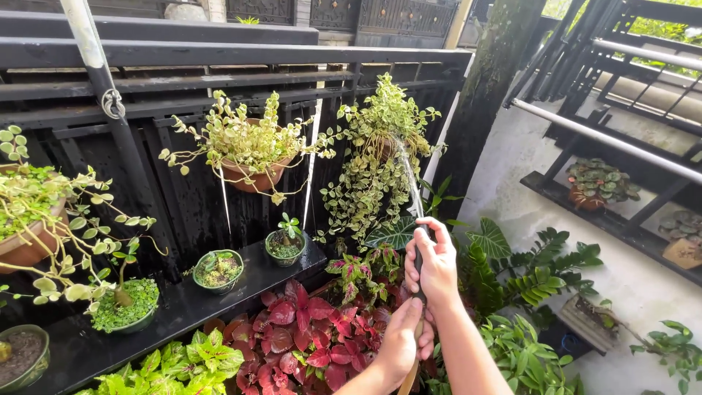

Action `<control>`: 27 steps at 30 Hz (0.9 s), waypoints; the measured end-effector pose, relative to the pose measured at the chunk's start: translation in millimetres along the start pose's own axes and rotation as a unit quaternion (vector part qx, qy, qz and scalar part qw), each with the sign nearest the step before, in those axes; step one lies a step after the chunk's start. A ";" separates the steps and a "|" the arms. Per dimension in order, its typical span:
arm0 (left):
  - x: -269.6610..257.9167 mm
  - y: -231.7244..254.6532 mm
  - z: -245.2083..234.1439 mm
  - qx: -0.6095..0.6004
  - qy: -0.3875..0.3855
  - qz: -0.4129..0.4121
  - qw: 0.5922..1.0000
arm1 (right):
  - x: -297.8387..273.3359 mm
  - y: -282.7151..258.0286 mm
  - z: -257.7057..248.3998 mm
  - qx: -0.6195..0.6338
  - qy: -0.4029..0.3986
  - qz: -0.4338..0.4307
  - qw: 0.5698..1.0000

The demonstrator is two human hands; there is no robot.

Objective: Watering various potted plants in a garden using a hose.

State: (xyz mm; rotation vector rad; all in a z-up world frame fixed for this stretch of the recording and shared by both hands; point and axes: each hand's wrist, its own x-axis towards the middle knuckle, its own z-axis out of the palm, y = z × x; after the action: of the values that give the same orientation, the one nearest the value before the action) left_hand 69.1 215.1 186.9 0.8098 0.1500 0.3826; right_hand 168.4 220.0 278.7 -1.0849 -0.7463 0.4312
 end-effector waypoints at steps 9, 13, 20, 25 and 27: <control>12.4 -5.5 5.5 -0.024 0.013 0.023 0.999 | 5.6 -4.6 -5.1 -0.015 0.022 -0.025 0.999; 6.9 -6.1 8.4 -0.016 0.023 0.010 1.000 | 2.4 -5.1 -5.9 -0.008 0.004 -0.005 1.000; 4.5 -12.4 11.6 -0.012 0.020 0.023 0.999 | -4.2 -9.5 -6.4 0.000 -0.008 -0.010 1.000; 2.7 -13.7 11.8 0.006 0.000 0.040 0.999 | -4.5 -6.9 -10.7 -0.003 0.000 -0.023 1.000; 2.7 -22.0 9.9 -0.015 0.003 0.037 0.999 | -8.1 -7.8 -9.7 -0.009 -0.010 -0.013 1.000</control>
State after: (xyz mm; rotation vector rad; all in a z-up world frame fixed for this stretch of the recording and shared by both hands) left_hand 80.4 195.7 177.6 0.7869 0.1206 0.4561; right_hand 169.7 205.3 280.6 -1.0872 -0.7825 0.4150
